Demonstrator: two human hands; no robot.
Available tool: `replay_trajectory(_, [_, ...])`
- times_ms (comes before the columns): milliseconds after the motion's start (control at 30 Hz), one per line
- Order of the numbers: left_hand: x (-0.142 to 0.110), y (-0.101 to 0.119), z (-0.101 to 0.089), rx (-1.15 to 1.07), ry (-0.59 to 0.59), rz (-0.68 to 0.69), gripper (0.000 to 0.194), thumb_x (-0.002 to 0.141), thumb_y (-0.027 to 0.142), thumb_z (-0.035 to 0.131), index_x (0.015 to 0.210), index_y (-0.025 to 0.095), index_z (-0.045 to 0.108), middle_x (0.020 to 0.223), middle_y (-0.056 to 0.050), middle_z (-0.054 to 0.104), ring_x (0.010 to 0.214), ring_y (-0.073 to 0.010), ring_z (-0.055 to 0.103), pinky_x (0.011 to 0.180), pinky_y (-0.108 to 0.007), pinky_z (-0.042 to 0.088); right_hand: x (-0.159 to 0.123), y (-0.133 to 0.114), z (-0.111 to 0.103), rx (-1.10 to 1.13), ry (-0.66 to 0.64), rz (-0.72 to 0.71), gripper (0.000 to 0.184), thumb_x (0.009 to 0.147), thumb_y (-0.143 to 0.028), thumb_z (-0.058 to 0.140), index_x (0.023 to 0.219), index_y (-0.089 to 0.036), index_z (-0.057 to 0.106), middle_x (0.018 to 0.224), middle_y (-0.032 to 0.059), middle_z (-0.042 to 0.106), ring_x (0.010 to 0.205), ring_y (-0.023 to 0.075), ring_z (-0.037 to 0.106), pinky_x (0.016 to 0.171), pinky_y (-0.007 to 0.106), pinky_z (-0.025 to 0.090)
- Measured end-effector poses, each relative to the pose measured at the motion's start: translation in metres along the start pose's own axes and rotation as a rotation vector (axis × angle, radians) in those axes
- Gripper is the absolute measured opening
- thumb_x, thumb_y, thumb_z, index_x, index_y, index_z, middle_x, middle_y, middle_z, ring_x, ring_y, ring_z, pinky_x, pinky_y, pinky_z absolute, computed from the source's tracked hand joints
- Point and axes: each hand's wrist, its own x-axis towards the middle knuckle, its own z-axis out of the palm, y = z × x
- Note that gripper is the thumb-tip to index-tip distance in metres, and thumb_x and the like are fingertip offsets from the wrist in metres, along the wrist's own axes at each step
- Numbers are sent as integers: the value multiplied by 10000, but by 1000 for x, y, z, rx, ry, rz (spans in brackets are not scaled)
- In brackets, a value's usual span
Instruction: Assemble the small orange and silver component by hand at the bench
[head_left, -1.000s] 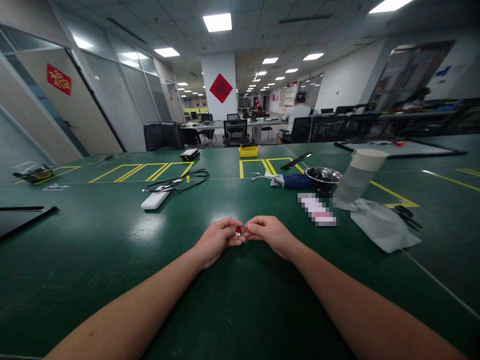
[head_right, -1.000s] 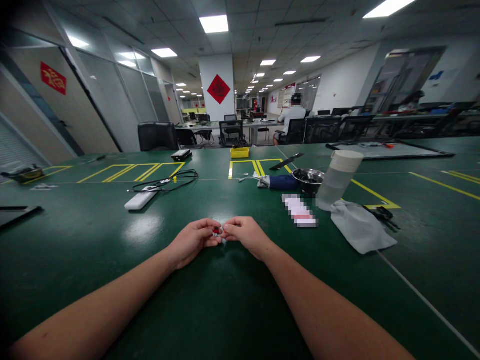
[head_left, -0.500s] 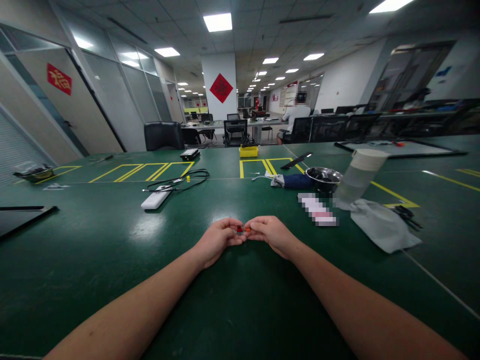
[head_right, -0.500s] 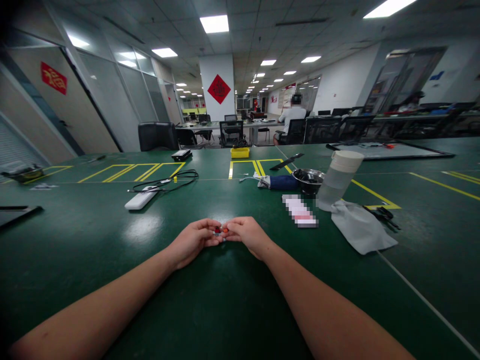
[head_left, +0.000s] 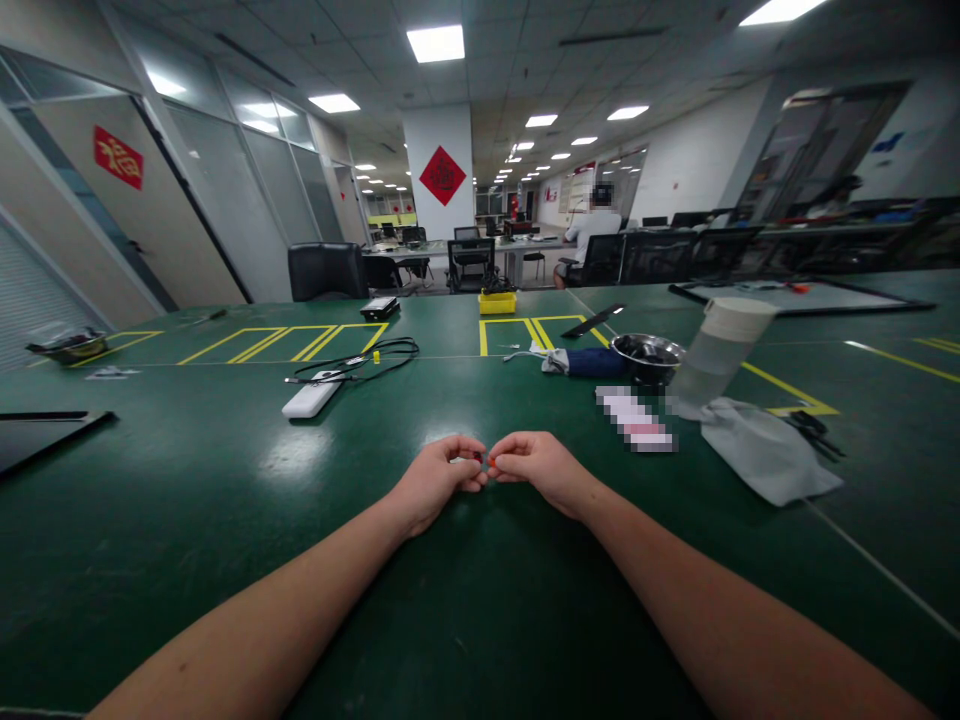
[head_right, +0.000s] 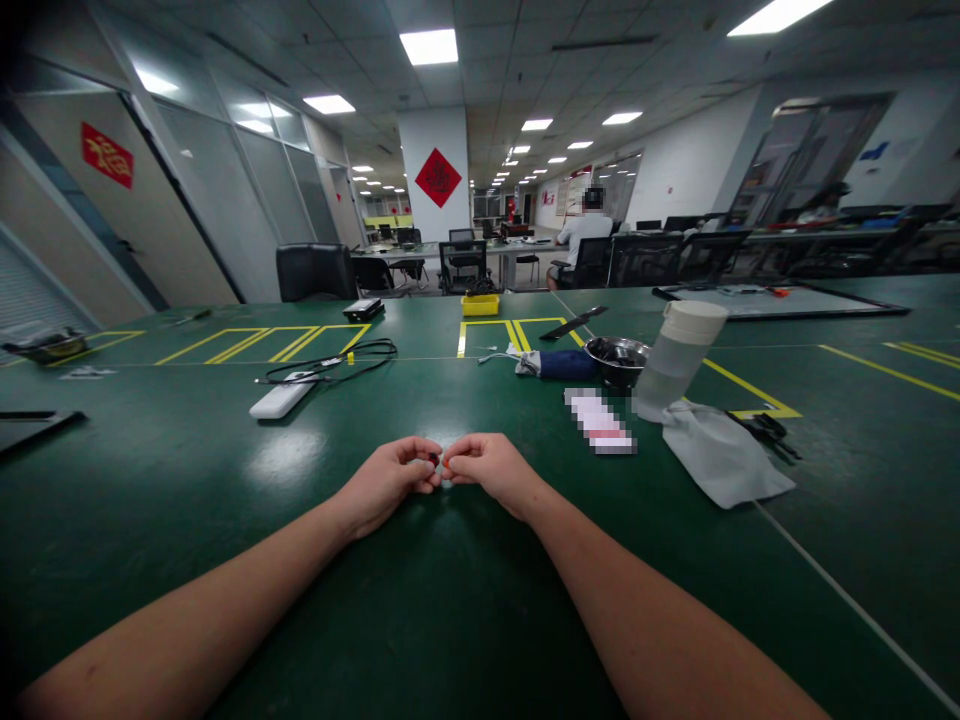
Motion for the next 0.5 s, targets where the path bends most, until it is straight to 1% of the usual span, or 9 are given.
replay_trajectory(100, [1,-1,-1,-37,1,-15,236,774,125,639,1007,124,600,840,-79,658,694,-116,660,598,-175,520,0,1,-1,11,-8,-31,222,709,-238,743,870,-108,662,820,71,705,748,155,688,746,288,557])
replay_trajectory(167, [3,-2,-2,-75,4,-27,218,797,142,624,1012,122,593,856,-93,669,693,-117,665,600,-176,527,1,2,-1,27,5,-31,228,728,-271,740,868,-108,665,839,79,705,752,157,687,753,292,556])
replay_trajectory(233, [3,-3,-3,-110,4,-39,205,812,139,602,1016,118,587,865,-104,675,690,-120,670,607,-181,535,3,3,-1,52,29,-6,231,779,-316,699,865,-103,670,846,96,703,750,160,689,751,293,556])
replay_trajectory(333, [4,-1,-2,-147,12,-59,201,818,110,569,1019,113,574,856,-112,680,693,-132,679,623,-200,550,5,3,-1,121,41,30,299,854,-388,617,872,-94,671,826,116,701,728,165,690,730,292,557])
replay_trajectory(433, [3,0,-1,-160,29,-70,204,815,95,555,1018,108,567,845,-116,681,685,-140,682,628,-215,559,7,4,-2,197,28,45,366,885,-438,568,869,-87,668,792,126,700,708,171,690,717,297,559])
replay_trajectory(500, [3,1,-1,-160,28,-75,201,820,97,547,1020,106,566,834,-117,681,684,-141,682,633,-217,560,7,4,-2,221,28,52,379,894,-441,551,863,-83,669,781,128,698,698,171,690,711,297,560])
